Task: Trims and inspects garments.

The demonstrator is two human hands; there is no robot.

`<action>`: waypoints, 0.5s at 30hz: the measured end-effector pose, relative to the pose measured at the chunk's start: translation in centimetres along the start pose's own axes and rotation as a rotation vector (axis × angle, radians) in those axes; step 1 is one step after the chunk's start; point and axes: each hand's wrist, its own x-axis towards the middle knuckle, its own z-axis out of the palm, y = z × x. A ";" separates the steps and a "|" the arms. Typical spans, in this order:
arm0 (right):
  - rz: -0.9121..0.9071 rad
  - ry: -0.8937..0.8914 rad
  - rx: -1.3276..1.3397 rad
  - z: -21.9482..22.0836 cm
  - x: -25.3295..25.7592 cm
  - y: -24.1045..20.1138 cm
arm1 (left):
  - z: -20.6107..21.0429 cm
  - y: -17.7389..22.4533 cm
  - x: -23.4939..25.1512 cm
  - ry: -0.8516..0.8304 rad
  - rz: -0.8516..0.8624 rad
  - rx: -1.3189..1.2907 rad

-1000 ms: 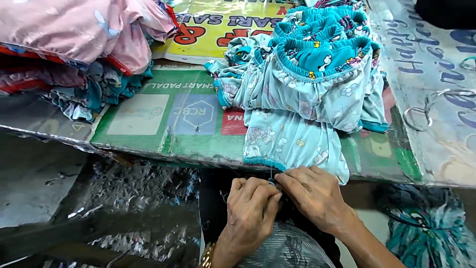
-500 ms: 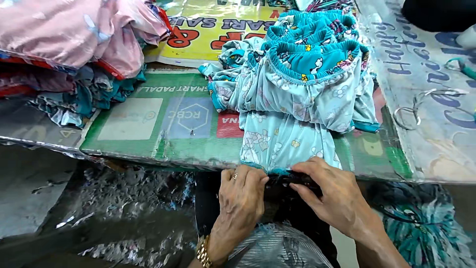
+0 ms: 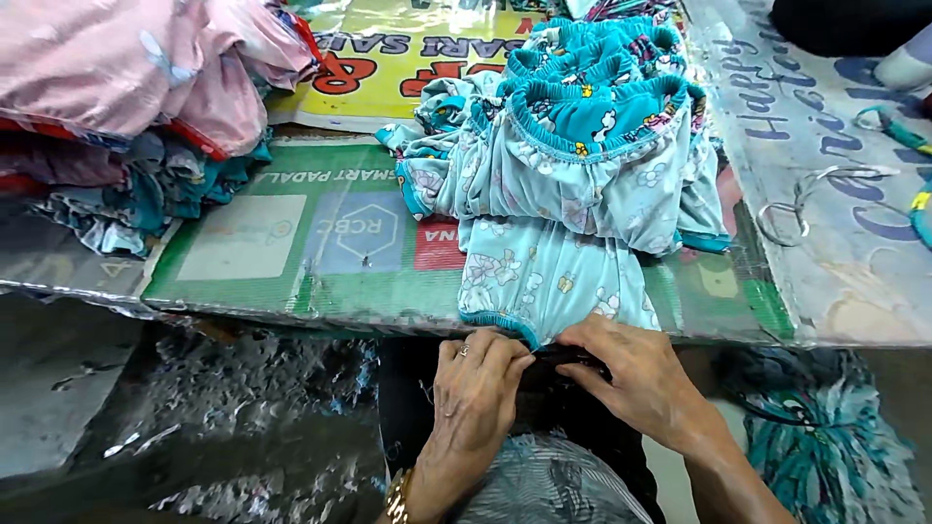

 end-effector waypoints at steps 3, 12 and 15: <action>-0.030 0.034 -0.051 0.4 0.0 -0.2 | 0.2 0.6 -0.2 0.007 -0.068 -0.094; -0.051 0.168 -0.125 1.6 -0.5 -0.4 | 1.6 1.6 -0.7 0.118 -0.046 -0.262; -0.050 0.194 -0.151 2.0 -0.6 -0.3 | 1.7 2.0 -0.7 0.116 -0.016 -0.252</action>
